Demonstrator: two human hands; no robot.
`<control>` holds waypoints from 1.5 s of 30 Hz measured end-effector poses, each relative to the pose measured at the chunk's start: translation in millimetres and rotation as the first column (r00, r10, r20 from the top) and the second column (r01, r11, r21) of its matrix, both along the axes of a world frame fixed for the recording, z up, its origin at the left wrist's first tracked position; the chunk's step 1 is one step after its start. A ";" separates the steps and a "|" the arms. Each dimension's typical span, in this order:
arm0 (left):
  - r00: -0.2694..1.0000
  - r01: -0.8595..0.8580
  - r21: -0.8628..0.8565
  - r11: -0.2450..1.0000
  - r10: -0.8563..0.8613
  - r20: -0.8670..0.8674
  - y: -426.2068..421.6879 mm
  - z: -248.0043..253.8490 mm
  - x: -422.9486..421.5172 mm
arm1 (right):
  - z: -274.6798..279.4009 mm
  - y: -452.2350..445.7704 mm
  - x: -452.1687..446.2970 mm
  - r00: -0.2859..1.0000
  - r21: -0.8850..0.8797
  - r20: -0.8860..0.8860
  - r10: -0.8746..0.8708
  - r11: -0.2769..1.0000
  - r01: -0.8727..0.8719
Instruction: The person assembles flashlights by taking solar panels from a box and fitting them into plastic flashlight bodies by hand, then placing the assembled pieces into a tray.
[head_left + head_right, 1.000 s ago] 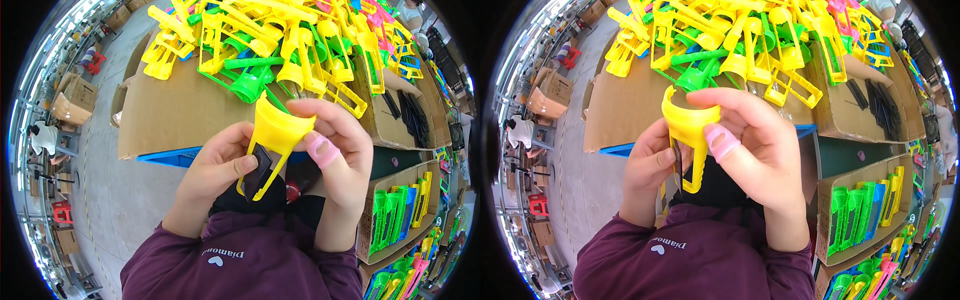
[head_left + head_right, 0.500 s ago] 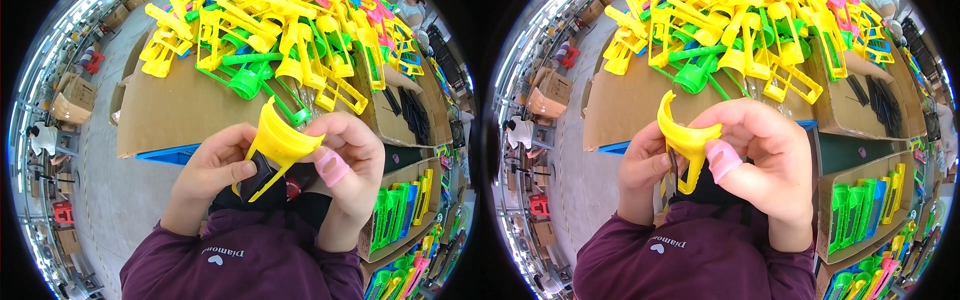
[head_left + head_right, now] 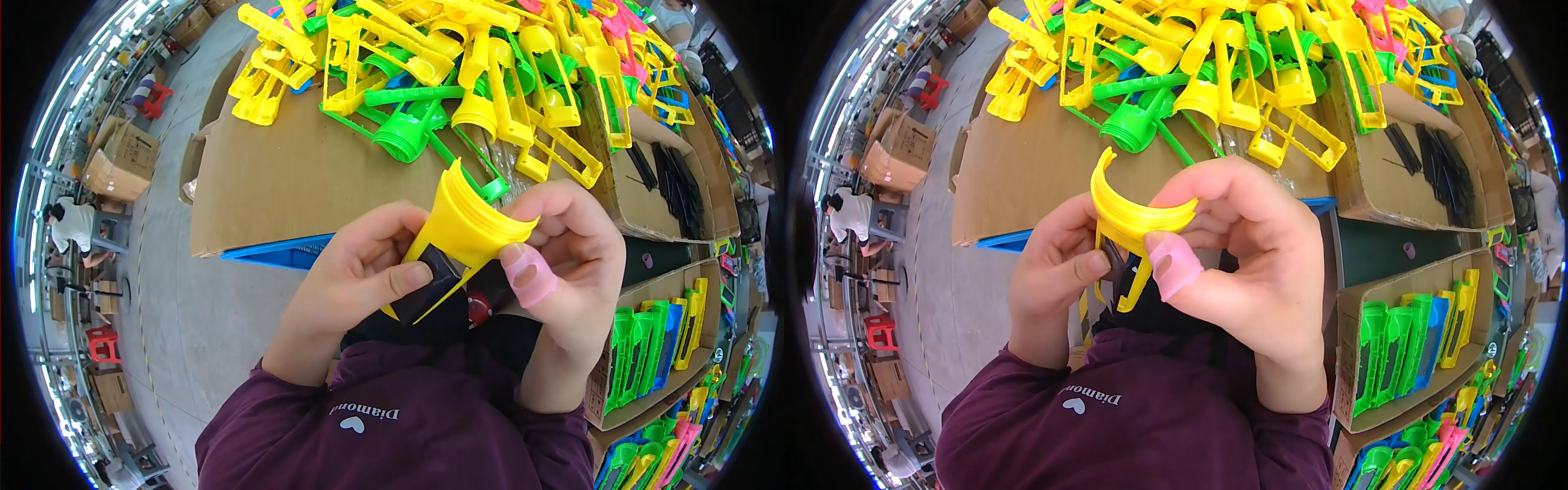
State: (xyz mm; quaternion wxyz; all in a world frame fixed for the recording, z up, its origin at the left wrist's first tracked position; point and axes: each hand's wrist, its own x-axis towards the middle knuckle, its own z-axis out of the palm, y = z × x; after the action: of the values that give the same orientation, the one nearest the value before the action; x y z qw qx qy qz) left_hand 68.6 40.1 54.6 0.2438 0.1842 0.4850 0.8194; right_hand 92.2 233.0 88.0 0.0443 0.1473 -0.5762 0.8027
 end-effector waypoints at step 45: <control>0.989 0.103 0.075 0.992 -0.110 0.100 3.7 -1.5 -0.3 | -11.0 7.6 -0.7 0.995 -0.186 0.074 0.072 0.981 -0.057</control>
State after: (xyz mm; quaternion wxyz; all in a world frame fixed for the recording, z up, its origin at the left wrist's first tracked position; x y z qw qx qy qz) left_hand 68.4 43.8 53.1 0.3057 0.1753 0.4321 0.8301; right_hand 91.6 240.6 76.9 0.0083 0.1288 -0.4958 0.8588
